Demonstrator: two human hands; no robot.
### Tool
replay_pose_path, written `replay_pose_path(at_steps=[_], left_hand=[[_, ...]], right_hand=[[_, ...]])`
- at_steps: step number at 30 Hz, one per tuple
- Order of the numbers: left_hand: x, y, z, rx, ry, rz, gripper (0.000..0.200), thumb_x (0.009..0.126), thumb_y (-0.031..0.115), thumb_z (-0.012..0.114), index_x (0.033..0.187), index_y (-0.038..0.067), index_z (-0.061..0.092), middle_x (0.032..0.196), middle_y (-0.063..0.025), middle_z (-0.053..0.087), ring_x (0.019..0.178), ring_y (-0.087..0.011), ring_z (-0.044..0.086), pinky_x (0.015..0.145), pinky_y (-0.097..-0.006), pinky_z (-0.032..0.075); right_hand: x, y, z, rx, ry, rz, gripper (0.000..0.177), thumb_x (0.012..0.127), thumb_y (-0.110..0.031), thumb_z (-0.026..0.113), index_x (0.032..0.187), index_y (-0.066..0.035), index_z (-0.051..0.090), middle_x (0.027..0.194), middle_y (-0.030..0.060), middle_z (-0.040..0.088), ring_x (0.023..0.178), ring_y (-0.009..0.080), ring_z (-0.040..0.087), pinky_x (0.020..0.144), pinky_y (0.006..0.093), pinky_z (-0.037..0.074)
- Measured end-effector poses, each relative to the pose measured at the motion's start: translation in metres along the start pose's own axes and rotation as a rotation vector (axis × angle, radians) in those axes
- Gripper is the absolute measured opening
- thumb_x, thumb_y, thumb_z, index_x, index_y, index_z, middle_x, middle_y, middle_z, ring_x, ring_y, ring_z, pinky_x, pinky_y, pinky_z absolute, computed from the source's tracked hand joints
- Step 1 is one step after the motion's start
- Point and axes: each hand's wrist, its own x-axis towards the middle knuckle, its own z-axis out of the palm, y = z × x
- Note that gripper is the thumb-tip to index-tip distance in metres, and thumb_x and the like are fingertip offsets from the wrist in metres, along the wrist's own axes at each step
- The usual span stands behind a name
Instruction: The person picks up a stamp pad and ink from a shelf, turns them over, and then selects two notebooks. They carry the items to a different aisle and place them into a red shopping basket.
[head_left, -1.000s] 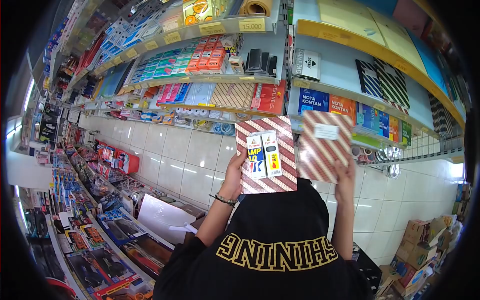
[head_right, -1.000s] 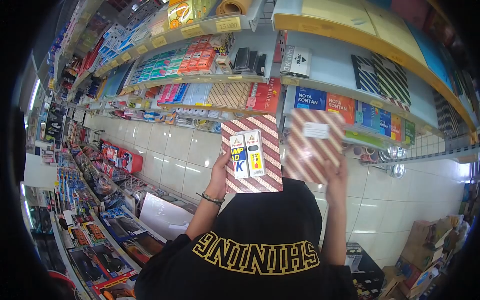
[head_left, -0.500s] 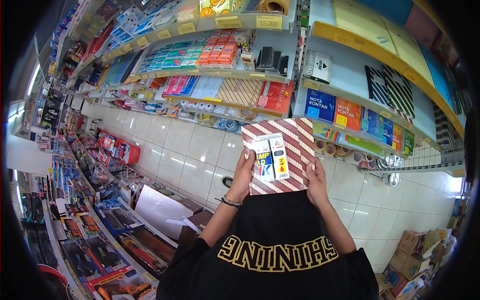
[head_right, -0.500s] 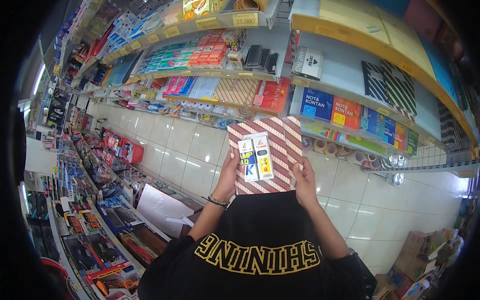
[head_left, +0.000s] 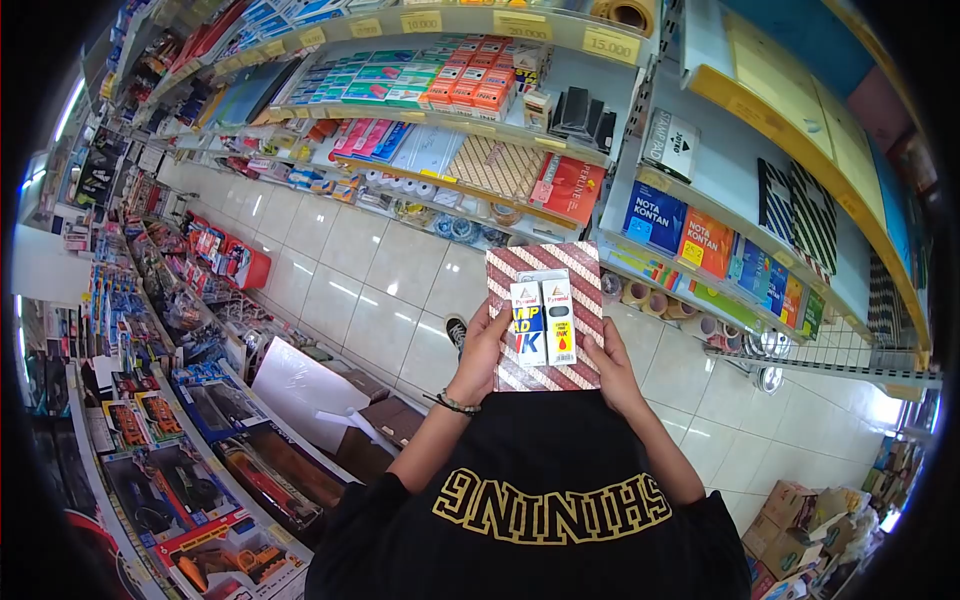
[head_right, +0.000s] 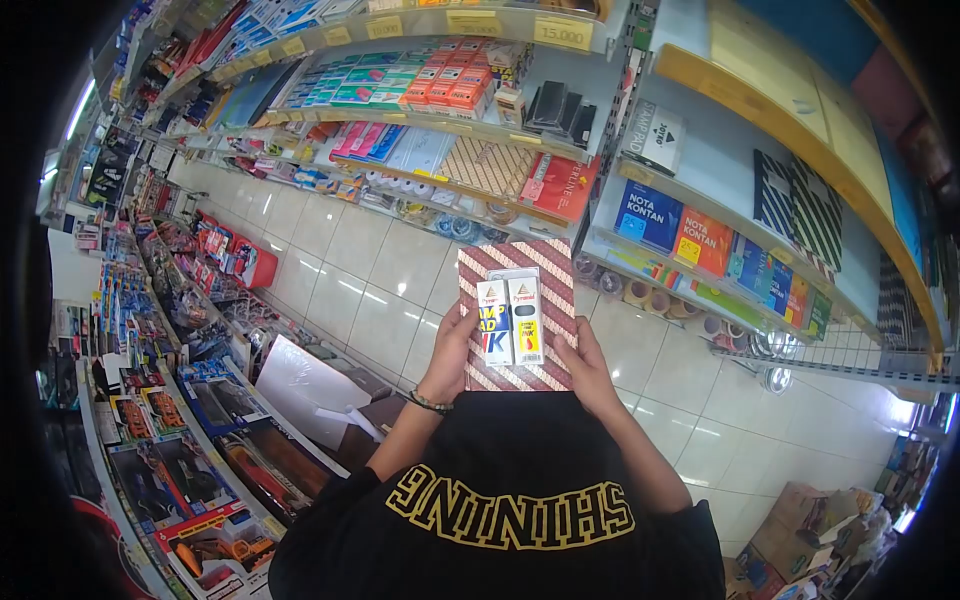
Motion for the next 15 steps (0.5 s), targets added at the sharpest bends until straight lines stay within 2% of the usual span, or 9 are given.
replay_pose_path(at_steps=[3, 5, 8, 10, 11, 12, 13, 14, 15], left_hand=[[0.001, 0.007, -0.011, -0.044, 0.005, -0.004, 0.038, 0.104, 0.018, 0.049, 0.136, -0.002, 0.047, 0.125, -0.0103, 0.063, 0.107, -0.0139, 0.063, 0.092, -0.0289, 0.051], [-0.001, 0.016, -0.013, -0.019, 0.022, 0.046, 0.040, 0.104, 0.019, 0.049, 0.138, -0.001, 0.045, 0.127, -0.0102, 0.062, 0.110, -0.0146, 0.062, 0.093, -0.0301, 0.050], [0.000, 0.031, -0.027, 0.016, 0.097, -0.013, 0.042, 0.104, 0.020, 0.050, 0.140, -0.002, 0.042, 0.132, -0.0109, 0.058, 0.116, -0.0170, 0.058, 0.100, -0.0306, 0.047], [0.004, 0.036, -0.044, 0.136, 0.111, 0.070, 0.057, 0.102, 0.021, 0.055, 0.148, -0.001, 0.032, 0.140, -0.0124, 0.052, 0.126, -0.0188, 0.052, 0.107, -0.0327, 0.041], [0.011, 0.028, -0.060, 0.084, 0.087, 0.099, 0.061, 0.102, 0.023, 0.055, 0.150, -0.002, 0.028, 0.142, -0.0122, 0.050, 0.129, -0.0184, 0.048, 0.108, -0.0318, 0.039], [0.014, 0.030, -0.071, 0.110, 0.124, 0.079, 0.061, 0.103, 0.024, 0.054, 0.150, -0.003, 0.027, 0.142, -0.0124, 0.050, 0.126, -0.0176, 0.050, 0.107, -0.0307, 0.040], [0.019, 0.029, -0.087, 0.078, 0.094, 0.047, 0.057, 0.103, 0.027, 0.053, 0.147, -0.003, 0.034, 0.138, -0.0118, 0.054, 0.125, -0.0170, 0.050, 0.107, -0.0309, 0.038], [0.017, 0.038, -0.098, 0.084, 0.108, 0.115, 0.055, 0.103, 0.027, 0.052, 0.146, -0.003, 0.035, 0.137, -0.0116, 0.054, 0.122, -0.0169, 0.052, 0.106, -0.0309, 0.040], [0.017, 0.045, -0.105, 0.091, 0.111, 0.167, 0.054, 0.103, 0.028, 0.052, 0.145, -0.003, 0.036, 0.136, -0.0115, 0.055, 0.119, -0.0167, 0.054, 0.104, -0.0309, 0.041]], right_hand=[[0.006, -0.005, 0.012, -0.217, -0.002, 0.016, 0.049, 0.104, -0.024, 0.051, 0.142, 0.002, 0.034, 0.140, 0.0161, 0.048, 0.135, 0.0191, 0.040, 0.111, 0.0321, 0.034], [0.011, -0.005, 0.015, -0.385, 0.042, 0.157, 0.070, 0.104, -0.028, 0.049, 0.153, 0.006, 0.012, 0.155, 0.0168, 0.030, 0.145, 0.0211, 0.025, 0.118, 0.0317, 0.022], [0.022, -0.015, 0.033, -0.447, -0.048, 0.148, 0.067, 0.104, -0.030, 0.048, 0.152, 0.006, 0.018, 0.152, 0.0188, 0.034, 0.141, 0.0241, 0.033, 0.115, 0.0333, 0.028], [0.036, 0.003, 0.031, -0.238, -0.153, 0.197, 0.067, 0.105, -0.031, 0.046, 0.151, 0.008, 0.018, 0.153, 0.0197, 0.031, 0.143, 0.0286, 0.031, 0.117, 0.0336, 0.025], [0.038, -0.018, 0.060, -0.220, -0.074, 0.312, 0.068, 0.105, -0.031, 0.046, 0.153, 0.005, 0.014, 0.157, 0.0192, 0.026, 0.144, 0.0284, 0.029, 0.116, 0.0343, 0.029], [0.043, -0.005, 0.057, -0.334, -0.102, 0.273, 0.068, 0.105, -0.029, 0.045, 0.153, 0.006, 0.012, 0.158, 0.0194, 0.024, 0.143, 0.0259, 0.030, 0.115, 0.0339, 0.029], [0.056, 0.003, 0.058, -0.446, -0.119, 0.229, 0.068, 0.106, -0.027, 0.045, 0.154, 0.007, 0.010, 0.159, 0.0197, 0.022, 0.143, 0.0234, 0.031, 0.115, 0.0335, 0.029], [0.058, -0.006, 0.090, -0.430, -0.053, 0.256, 0.075, 0.105, -0.031, 0.047, 0.155, 0.002, 0.003, 0.158, 0.0208, 0.022, 0.143, 0.0273, 0.031, 0.111, 0.0328, 0.035], [0.071, 0.004, 0.085, -0.350, -0.039, 0.412, 0.072, 0.105, -0.028, 0.047, 0.156, 0.000, 0.005, 0.156, 0.0187, 0.026, 0.141, 0.0265, 0.033, 0.114, 0.0315, 0.029]])
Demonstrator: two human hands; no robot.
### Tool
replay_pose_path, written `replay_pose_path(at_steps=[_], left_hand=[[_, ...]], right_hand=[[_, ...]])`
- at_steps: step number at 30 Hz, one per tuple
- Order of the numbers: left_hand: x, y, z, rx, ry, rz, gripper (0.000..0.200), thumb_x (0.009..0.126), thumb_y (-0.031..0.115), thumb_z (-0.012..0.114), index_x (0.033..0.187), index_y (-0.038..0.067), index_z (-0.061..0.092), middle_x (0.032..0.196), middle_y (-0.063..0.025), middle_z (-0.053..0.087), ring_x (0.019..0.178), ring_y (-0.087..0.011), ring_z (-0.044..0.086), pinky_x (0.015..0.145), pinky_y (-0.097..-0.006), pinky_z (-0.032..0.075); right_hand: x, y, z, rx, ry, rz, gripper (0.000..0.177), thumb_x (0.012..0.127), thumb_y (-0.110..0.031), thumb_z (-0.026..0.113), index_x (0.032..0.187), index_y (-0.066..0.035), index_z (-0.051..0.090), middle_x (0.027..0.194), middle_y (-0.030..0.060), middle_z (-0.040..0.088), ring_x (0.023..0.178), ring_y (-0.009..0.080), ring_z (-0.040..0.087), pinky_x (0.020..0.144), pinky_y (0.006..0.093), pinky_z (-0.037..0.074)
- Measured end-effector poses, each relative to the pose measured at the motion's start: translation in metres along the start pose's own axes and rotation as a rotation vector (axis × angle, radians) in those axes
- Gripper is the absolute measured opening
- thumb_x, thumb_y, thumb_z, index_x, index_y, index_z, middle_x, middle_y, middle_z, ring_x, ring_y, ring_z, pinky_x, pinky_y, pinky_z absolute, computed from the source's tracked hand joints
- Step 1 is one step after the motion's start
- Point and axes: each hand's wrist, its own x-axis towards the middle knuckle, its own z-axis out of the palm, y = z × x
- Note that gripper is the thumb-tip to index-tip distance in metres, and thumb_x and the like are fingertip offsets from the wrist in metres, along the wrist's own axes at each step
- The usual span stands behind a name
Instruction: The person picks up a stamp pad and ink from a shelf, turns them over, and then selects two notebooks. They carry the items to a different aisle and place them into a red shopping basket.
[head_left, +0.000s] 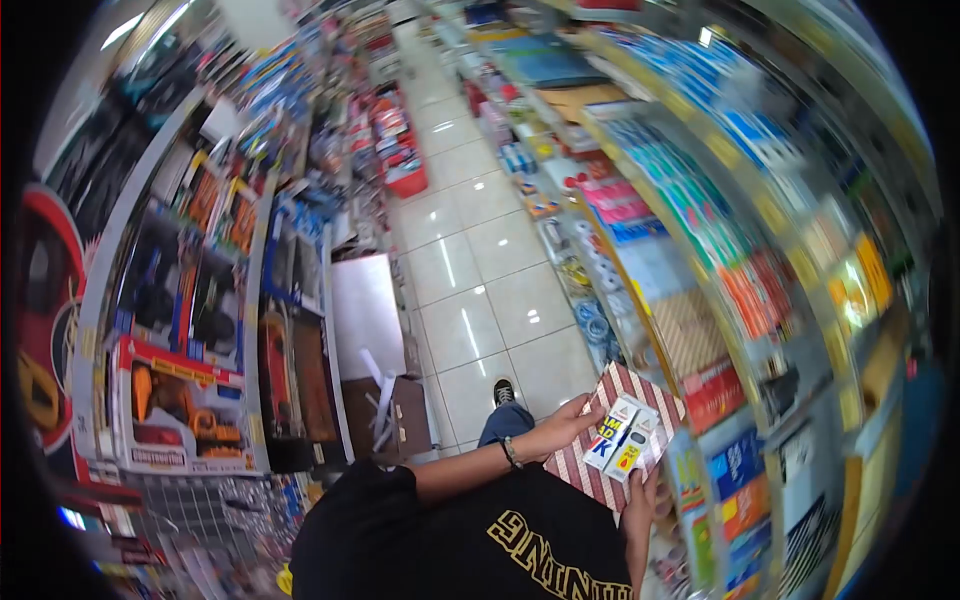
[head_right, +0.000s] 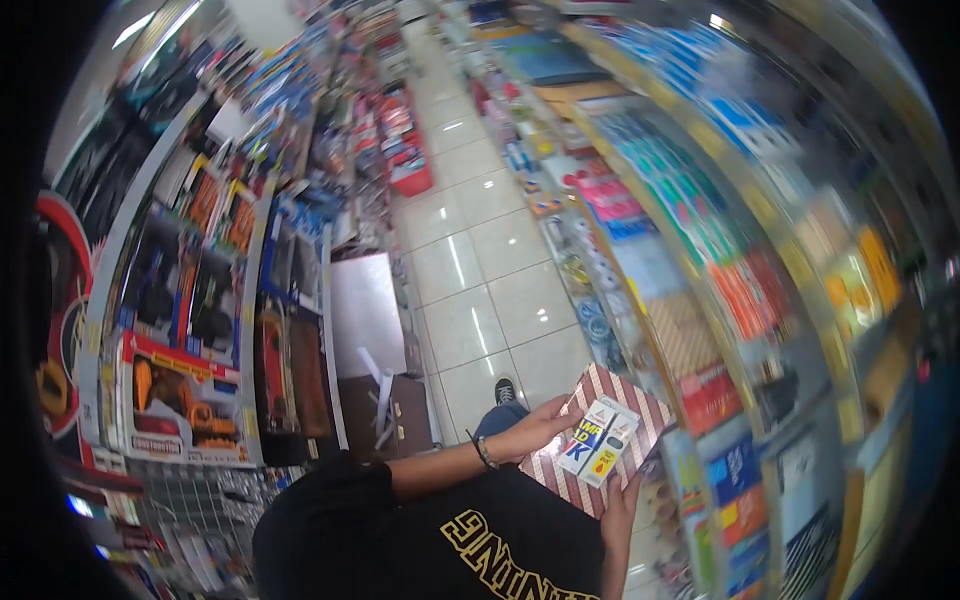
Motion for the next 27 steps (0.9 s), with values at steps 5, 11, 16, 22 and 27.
replay_pose_path(at_steps=[5, 11, 16, 22, 27], left_hand=[[0.000, 0.042, -0.070, -0.096, 0.170, 0.011, 0.045, 0.103, 0.029, 0.053, 0.135, -0.002, 0.045, 0.121, -0.0081, 0.060, 0.116, -0.0120, 0.053, 0.102, -0.0279, 0.041], [-0.006, 0.087, -0.176, -0.149, 0.387, 0.205, 0.040, 0.103, 0.028, 0.052, 0.130, -0.002, 0.049, 0.120, -0.0088, 0.061, 0.113, -0.0125, 0.054, 0.100, -0.0284, 0.041], [-0.017, 0.132, -0.252, -0.229, 0.503, 0.302, 0.039, 0.104, 0.028, 0.052, 0.127, -0.004, 0.050, 0.117, -0.0097, 0.062, 0.111, -0.0123, 0.055, 0.099, -0.0284, 0.042], [-0.012, 0.167, -0.314, -0.247, 0.591, 0.335, 0.035, 0.104, 0.028, 0.052, 0.123, -0.001, 0.051, 0.109, -0.0070, 0.062, 0.099, -0.0097, 0.058, 0.086, -0.0247, 0.049], [0.017, 0.188, -0.355, -0.252, 0.635, 0.248, 0.034, 0.103, 0.027, 0.053, 0.124, 0.000, 0.051, 0.107, -0.0054, 0.062, 0.097, -0.0092, 0.059, 0.084, -0.0244, 0.049]], right_hand=[[0.062, -0.030, 0.069, -0.228, -0.225, -0.142, 0.063, 0.104, -0.019, 0.047, 0.155, 0.001, 0.016, 0.155, 0.0162, 0.031, 0.140, 0.0229, 0.032, 0.115, 0.0334, 0.023], [0.134, -0.069, 0.189, -0.535, -0.478, -0.319, 0.065, 0.104, -0.022, 0.048, 0.154, 0.002, 0.014, 0.156, 0.0184, 0.027, 0.144, 0.0257, 0.027, 0.117, 0.0365, 0.020], [0.169, -0.103, 0.293, -0.615, -0.597, -0.428, 0.080, 0.098, -0.038, 0.057, 0.153, 0.002, 0.016, 0.156, 0.0215, 0.023, 0.146, 0.0328, 0.023, 0.118, 0.0422, 0.020], [0.165, -0.168, 0.426, -1.192, -0.701, -1.163, 0.111, 0.070, -0.053, 0.080, 0.153, -0.007, 0.023, 0.156, 0.0266, 0.021, 0.145, 0.0443, 0.020, 0.117, 0.0538, 0.016], [0.212, -0.180, 0.503, -1.476, -0.886, -1.130, 0.110, 0.064, -0.049, 0.085, 0.152, -0.011, 0.031, 0.156, 0.0262, 0.021, 0.145, 0.0462, 0.017, 0.118, 0.0552, 0.013]])
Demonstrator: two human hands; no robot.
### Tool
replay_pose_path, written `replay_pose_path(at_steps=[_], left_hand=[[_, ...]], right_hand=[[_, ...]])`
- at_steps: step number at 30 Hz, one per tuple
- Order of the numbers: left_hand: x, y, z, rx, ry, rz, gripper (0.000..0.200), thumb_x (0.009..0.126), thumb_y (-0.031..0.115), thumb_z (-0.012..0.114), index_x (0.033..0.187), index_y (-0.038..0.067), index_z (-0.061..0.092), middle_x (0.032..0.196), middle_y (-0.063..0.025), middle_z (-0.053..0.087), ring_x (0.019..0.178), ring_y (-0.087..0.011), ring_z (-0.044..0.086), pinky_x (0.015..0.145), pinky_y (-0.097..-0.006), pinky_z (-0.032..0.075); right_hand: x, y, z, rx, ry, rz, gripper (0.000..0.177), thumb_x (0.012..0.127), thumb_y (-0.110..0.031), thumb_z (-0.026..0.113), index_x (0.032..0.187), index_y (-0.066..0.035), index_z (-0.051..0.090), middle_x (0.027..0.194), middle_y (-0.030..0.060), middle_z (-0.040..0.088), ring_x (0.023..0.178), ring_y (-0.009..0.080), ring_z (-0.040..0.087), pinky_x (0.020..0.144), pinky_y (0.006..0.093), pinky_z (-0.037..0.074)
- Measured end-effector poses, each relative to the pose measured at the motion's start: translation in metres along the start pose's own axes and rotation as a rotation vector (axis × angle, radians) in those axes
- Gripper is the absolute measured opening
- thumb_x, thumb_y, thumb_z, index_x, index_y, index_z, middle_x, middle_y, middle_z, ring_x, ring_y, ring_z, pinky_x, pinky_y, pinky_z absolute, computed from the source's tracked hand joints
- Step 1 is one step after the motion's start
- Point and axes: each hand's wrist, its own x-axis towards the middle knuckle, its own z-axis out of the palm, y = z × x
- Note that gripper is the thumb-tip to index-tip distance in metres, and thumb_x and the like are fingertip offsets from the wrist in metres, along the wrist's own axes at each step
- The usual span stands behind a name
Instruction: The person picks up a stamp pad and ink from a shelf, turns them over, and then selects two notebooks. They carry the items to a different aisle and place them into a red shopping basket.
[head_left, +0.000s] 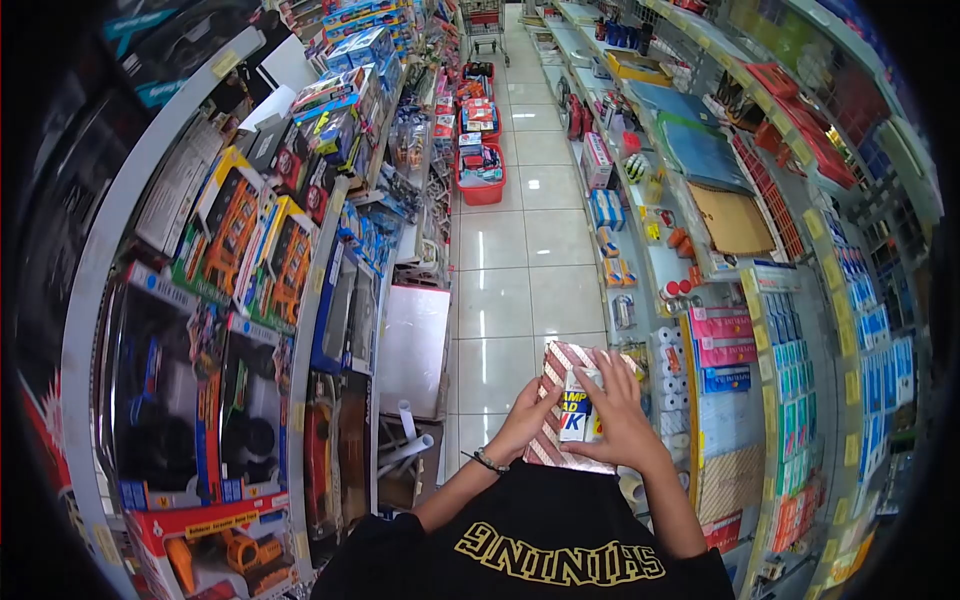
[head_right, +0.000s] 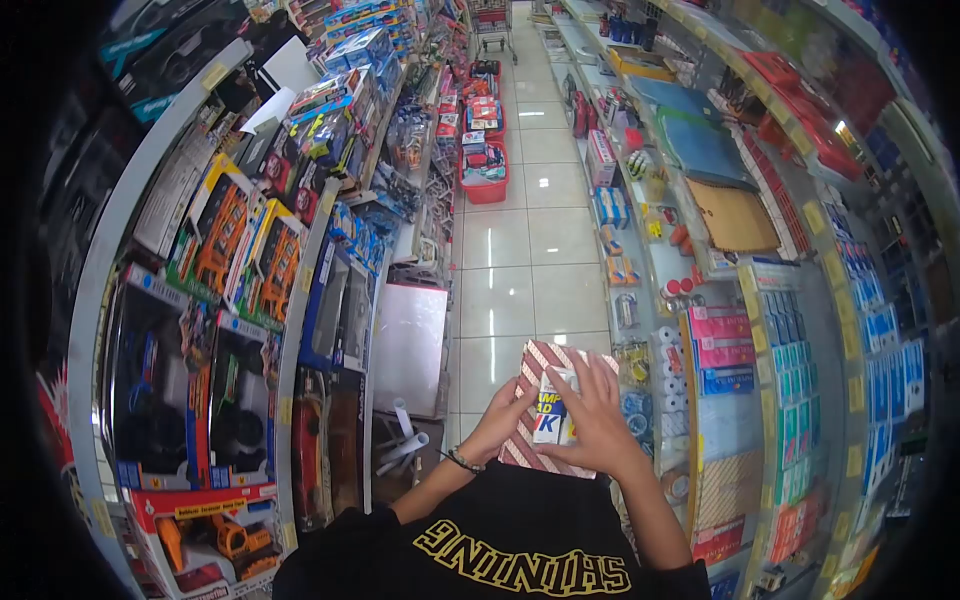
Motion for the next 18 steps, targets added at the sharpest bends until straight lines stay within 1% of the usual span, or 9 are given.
replay_pose_path(at_steps=[2, 3, 5, 6, 9, 11, 14, 15, 18], left_hand=[[0.030, 0.013, -0.004, 0.021, 0.006, 0.006, 0.034, 0.103, 0.026, 0.053, 0.125, 0.000, 0.050, 0.107, -0.0049, 0.061, 0.099, -0.0090, 0.058, 0.087, -0.0248, 0.048], [0.046, 0.018, -0.006, 0.024, 0.018, -0.002, 0.034, 0.103, 0.026, 0.053, 0.125, 0.000, 0.050, 0.107, -0.0049, 0.061, 0.099, -0.0090, 0.058, 0.087, -0.0248, 0.048], [0.082, 0.030, -0.010, -0.015, 0.036, -0.035, 0.033, 0.103, 0.026, 0.053, 0.125, 0.001, 0.051, 0.105, -0.0043, 0.062, 0.093, -0.0081, 0.060, 0.080, -0.0234, 0.049], [0.106, 0.030, -0.014, -0.026, 0.045, -0.029, 0.033, 0.103, 0.027, 0.053, 0.124, 0.002, 0.051, 0.102, -0.0039, 0.063, 0.085, -0.0073, 0.060, 0.072, -0.0219, 0.050], [0.172, 0.058, -0.015, 0.011, 0.053, -0.027, 0.032, 0.103, 0.027, 0.054, 0.123, 0.002, 0.052, 0.100, -0.0037, 0.063, 0.079, -0.0068, 0.060, 0.066, -0.0212, 0.050], [0.209, 0.081, -0.016, 0.046, 0.038, -0.042, 0.032, 0.103, 0.027, 0.054, 0.123, 0.002, 0.052, 0.101, -0.0036, 0.063, 0.081, -0.0073, 0.061, 0.067, -0.0214, 0.050], [0.263, 0.115, -0.013, 0.032, 0.123, -0.053, 0.033, 0.103, 0.024, 0.053, 0.126, 0.002, 0.052, 0.105, -0.0031, 0.063, 0.095, -0.0081, 0.059, 0.073, -0.0224, 0.050], [0.280, 0.125, -0.016, 0.021, 0.134, -0.043, 0.033, 0.103, 0.024, 0.053, 0.126, 0.002, 0.052, 0.105, -0.0031, 0.063, 0.095, -0.0081, 0.059, 0.073, -0.0224, 0.050], [0.325, 0.155, -0.027, -0.102, 0.185, 0.006, 0.033, 0.102, 0.025, 0.054, 0.126, 0.001, 0.054, 0.107, -0.0032, 0.063, 0.098, -0.0087, 0.058, 0.084, -0.0246, 0.048]], right_hand=[[0.033, 0.029, 0.008, 0.150, -0.156, -0.015, 0.105, 0.063, -0.044, 0.086, 0.150, -0.010, 0.037, 0.153, 0.0257, 0.025, 0.142, 0.0465, 0.022, 0.117, 0.0543, 0.018], [0.048, 0.042, 0.009, 0.162, -0.162, -0.019, 0.105, 0.063, -0.044, 0.086, 0.150, -0.010, 0.037, 0.153, 0.0257, 0.025, 0.142, 0.0465, 0.022, 0.117, 0.0543, 0.018], [0.080, 0.067, 0.008, 0.200, -0.138, -0.077, 0.105, 0.063, -0.043, 0.086, 0.150, -0.009, 0.036, 0.150, 0.0254, 0.028, 0.140, 0.0462, 0.025, 0.116, 0.0535, 0.022], [0.099, 0.079, 0.003, 0.208, -0.144, -0.104, 0.107, 0.064, -0.043, 0.086, 0.150, -0.008, 0.034, 0.149, 0.0260, 0.027, 0.140, 0.0466, 0.025, 0.115, 0.0533, 0.024], [0.154, 0.121, -0.016, 0.245, -0.161, -0.156, 0.110, 0.063, -0.044, 0.087, 0.150, -0.006, 0.032, 0.150, 0.0266, 0.025, 0.139, 0.0474, 0.025, 0.114, 0.0534, 0.024], [0.190, 0.146, -0.027, 0.237, -0.167, -0.161, 0.110, 0.062, -0.040, 0.087, 0.149, -0.005, 0.032, 0.149, 0.0265, 0.025, 0.138, 0.0479, 0.027, 0.114, 0.0531, 0.025], [0.249, 0.179, -0.042, 0.286, -0.152, -0.153, 0.100, 0.062, -0.031, 0.085, 0.146, -0.006, 0.037, 0.145, 0.0251, 0.030, 0.136, 0.0460, 0.030, 0.113, 0.0509, 0.026], [0.271, 0.186, -0.052, 0.303, -0.148, -0.200, 0.097, 0.063, -0.031, 0.085, 0.145, -0.007, 0.040, 0.143, 0.0240, 0.033, 0.134, 0.0446, 0.032, 0.113, 0.0493, 0.028], [0.339, 0.209, -0.069, 0.300, -0.223, -0.292, 0.095, 0.063, -0.032, 0.085, 0.144, -0.008, 0.042, 0.141, 0.0231, 0.035, 0.133, 0.0439, 0.034, 0.112, 0.0492, 0.029]])
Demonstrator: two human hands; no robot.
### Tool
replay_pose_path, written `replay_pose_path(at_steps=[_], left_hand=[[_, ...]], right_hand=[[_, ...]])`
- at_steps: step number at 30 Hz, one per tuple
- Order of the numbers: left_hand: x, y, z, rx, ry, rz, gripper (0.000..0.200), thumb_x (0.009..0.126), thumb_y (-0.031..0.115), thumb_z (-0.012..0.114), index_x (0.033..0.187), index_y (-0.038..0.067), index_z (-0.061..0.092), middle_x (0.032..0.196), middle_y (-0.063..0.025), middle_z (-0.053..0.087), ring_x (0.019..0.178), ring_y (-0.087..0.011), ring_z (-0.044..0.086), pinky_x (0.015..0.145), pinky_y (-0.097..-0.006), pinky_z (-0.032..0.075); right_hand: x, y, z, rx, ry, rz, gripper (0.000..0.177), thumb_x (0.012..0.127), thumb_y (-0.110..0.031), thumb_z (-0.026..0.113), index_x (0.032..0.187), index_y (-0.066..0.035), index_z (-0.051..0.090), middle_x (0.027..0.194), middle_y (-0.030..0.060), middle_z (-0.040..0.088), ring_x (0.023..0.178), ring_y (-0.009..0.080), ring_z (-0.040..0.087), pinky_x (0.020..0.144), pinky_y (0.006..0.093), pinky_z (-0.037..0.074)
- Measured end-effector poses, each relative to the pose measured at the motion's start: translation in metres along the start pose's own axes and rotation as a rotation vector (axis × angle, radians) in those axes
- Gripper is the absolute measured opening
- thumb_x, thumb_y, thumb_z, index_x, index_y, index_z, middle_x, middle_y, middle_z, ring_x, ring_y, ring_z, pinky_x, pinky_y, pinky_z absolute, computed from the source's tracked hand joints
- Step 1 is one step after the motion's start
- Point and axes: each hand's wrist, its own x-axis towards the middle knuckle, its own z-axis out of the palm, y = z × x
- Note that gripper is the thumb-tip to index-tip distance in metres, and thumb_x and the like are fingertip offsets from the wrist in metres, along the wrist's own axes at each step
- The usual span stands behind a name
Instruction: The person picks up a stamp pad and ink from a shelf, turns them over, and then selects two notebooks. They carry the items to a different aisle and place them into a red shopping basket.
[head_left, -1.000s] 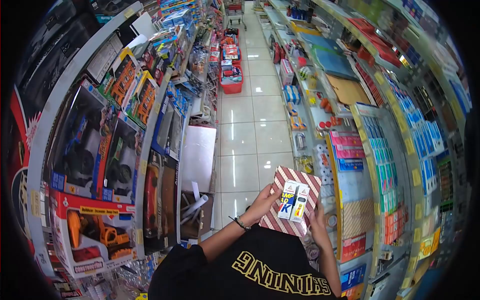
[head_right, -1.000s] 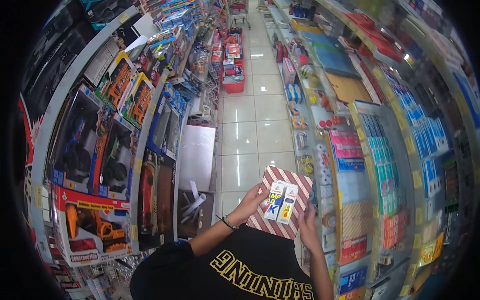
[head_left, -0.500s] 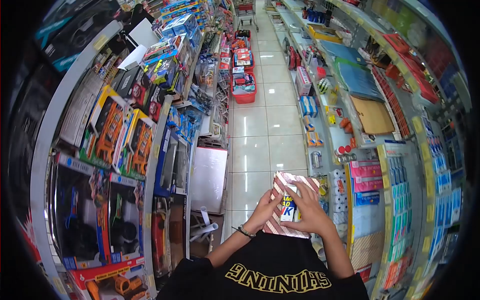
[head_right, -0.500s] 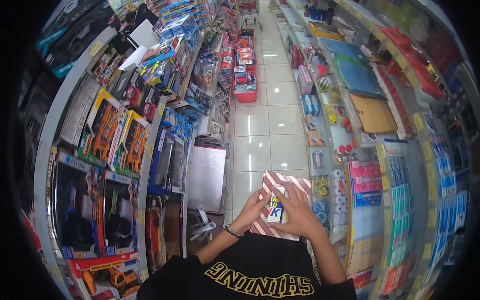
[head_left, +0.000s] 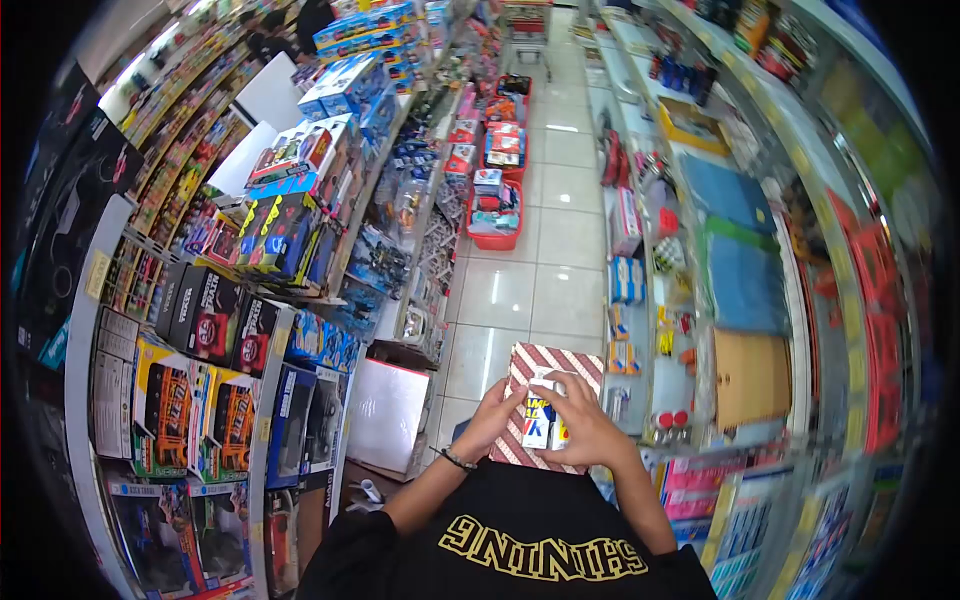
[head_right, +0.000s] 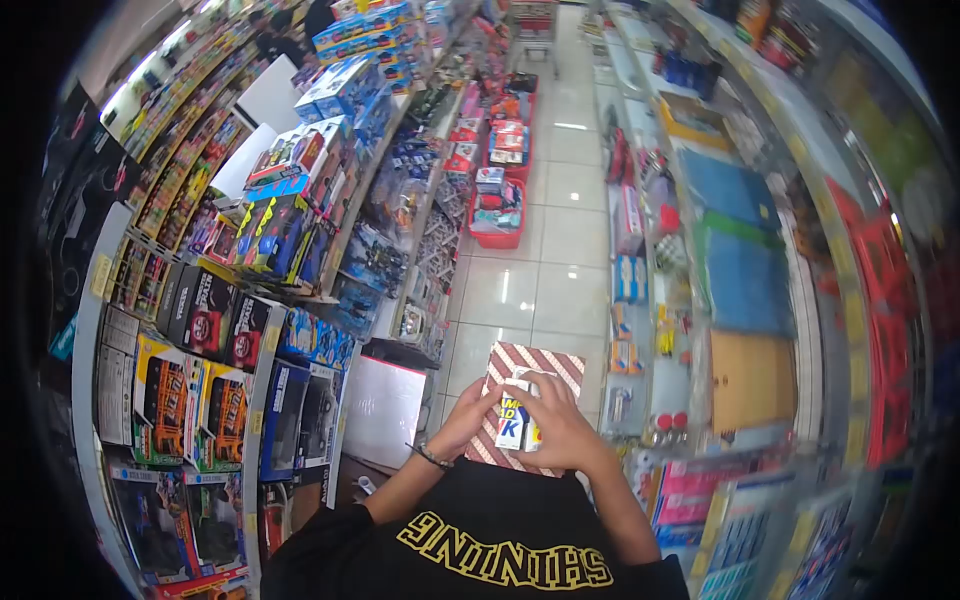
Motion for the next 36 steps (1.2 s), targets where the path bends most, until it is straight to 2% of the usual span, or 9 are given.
replay_pose_path(at_steps=[4, 7, 13, 19, 23, 29, 31, 34, 36], left_hand=[[0.066, 0.033, -0.016, 0.026, 0.147, 0.053, 0.031, 0.103, 0.025, 0.054, 0.123, 0.001, 0.054, 0.107, -0.0043, 0.063, 0.098, -0.0084, 0.058, 0.087, -0.0248, 0.048], [0.124, 0.067, -0.034, -0.016, 0.161, -0.008, 0.035, 0.102, 0.031, 0.055, 0.124, 0.004, 0.052, 0.095, -0.0025, 0.062, 0.075, -0.0060, 0.060, 0.059, -0.0197, 0.053], [0.295, 0.114, -0.079, 0.032, 0.196, 0.069, 0.036, 0.101, 0.033, 0.055, 0.124, 0.005, 0.052, 0.093, -0.0015, 0.061, 0.069, -0.0053, 0.058, 0.050, -0.0194, 0.049], [0.434, 0.231, -0.067, 0.069, 0.127, 0.035, 0.035, 0.101, 0.034, 0.054, 0.120, 0.004, 0.050, 0.081, -0.0011, 0.058, 0.062, -0.0055, 0.058, 0.038, -0.0216, 0.048], [0.526, 0.296, -0.054, 0.112, 0.011, -0.107, 0.036, 0.101, 0.034, 0.054, 0.122, 0.006, 0.049, 0.081, -0.0013, 0.058, 0.063, -0.0053, 0.058, 0.040, -0.0206, 0.046], [0.705, 0.314, -0.035, 0.049, 0.025, -0.014, 0.034, 0.100, 0.031, 0.057, 0.116, 0.002, 0.051, 0.083, -0.0014, 0.058, 0.066, -0.0052, 0.057, 0.048, -0.0198, 0.046], [0.753, 0.349, -0.023, 0.230, -0.014, -0.143, 0.034, 0.102, 0.028, 0.053, 0.123, 0.001, 0.049, 0.102, -0.0063, 0.063, 0.087, -0.0099, 0.064, 0.073, -0.0248, 0.054], [0.842, 0.340, -0.012, 0.018, 0.046, -0.079, 0.030, 0.103, 0.026, 0.053, 0.121, 0.002, 0.052, 0.103, -0.0056, 0.063, 0.094, -0.0101, 0.063, 0.080, -0.0260, 0.053], [0.880, 0.366, 0.008, -0.018, 0.091, -0.006, 0.031, 0.102, 0.026, 0.054, 0.121, 0.001, 0.053, 0.099, -0.0042, 0.063, 0.086, -0.0080, 0.060, 0.073, -0.0241, 0.051]], right_hand=[[0.088, 0.036, -0.030, -0.018, -0.057, -0.064, 0.095, 0.063, -0.035, 0.086, 0.143, -0.008, 0.042, 0.141, 0.0229, 0.036, 0.132, 0.0430, 0.033, 0.112, 0.0510, 0.028], [0.160, 0.075, -0.045, -0.037, -0.123, -0.093, 0.098, 0.063, -0.037, 0.086, 0.144, -0.008, 0.041, 0.141, 0.0227, 0.036, 0.133, 0.0429, 0.032, 0.112, 0.0511, 0.027], [0.309, 0.168, -0.090, -0.101, -0.185, -0.110, 0.101, 0.063, -0.041, 0.086, 0.146, -0.008, 0.039, 0.142, 0.0234, 0.034, 0.131, 0.0439, 0.032, 0.111, 0.0519, 0.027], [0.419, 0.222, -0.171, -0.147, -0.051, 0.022, 0.100, 0.062, -0.040, 0.085, 0.145, -0.007, 0.039, 0.139, 0.0247, 0.034, 0.131, 0.0445, 0.033, 0.111, 0.0526, 0.027], [0.478, 0.277, -0.218, -0.126, 0.031, 0.107, 0.101, 0.061, -0.038, 0.086, 0.145, -0.008, 0.040, 0.139, 0.0225, 0.035, 0.131, 0.0427, 0.033, 0.111, 0.0506, 0.026], [0.569, 0.394, -0.287, -0.103, 0.112, 0.179, 0.101, 0.058, -0.035, 0.087, 0.144, -0.008, 0.041, 0.137, 0.0222, 0.038, 0.129, 0.0433, 0.034, 0.110, 0.0509, 0.027], [0.600, 0.436, -0.319, -0.107, 0.102, 0.172, 0.101, 0.058, -0.033, 0.087, 0.144, -0.009, 0.041, 0.137, 0.0225, 0.038, 0.129, 0.0436, 0.035, 0.110, 0.0506, 0.027], [0.647, 0.498, -0.372, -0.067, 0.062, 0.122, 0.100, 0.056, -0.031, 0.085, 0.144, -0.010, 0.042, 0.138, 0.0198, 0.038, 0.128, 0.0407, 0.036, 0.107, 0.0523, 0.027], [0.682, 0.526, -0.411, -0.030, 0.029, 0.122, 0.100, 0.057, -0.031, 0.085, 0.144, -0.011, 0.042, 0.139, 0.0198, 0.038, 0.129, 0.0409, 0.036, 0.107, 0.0527, 0.027]])
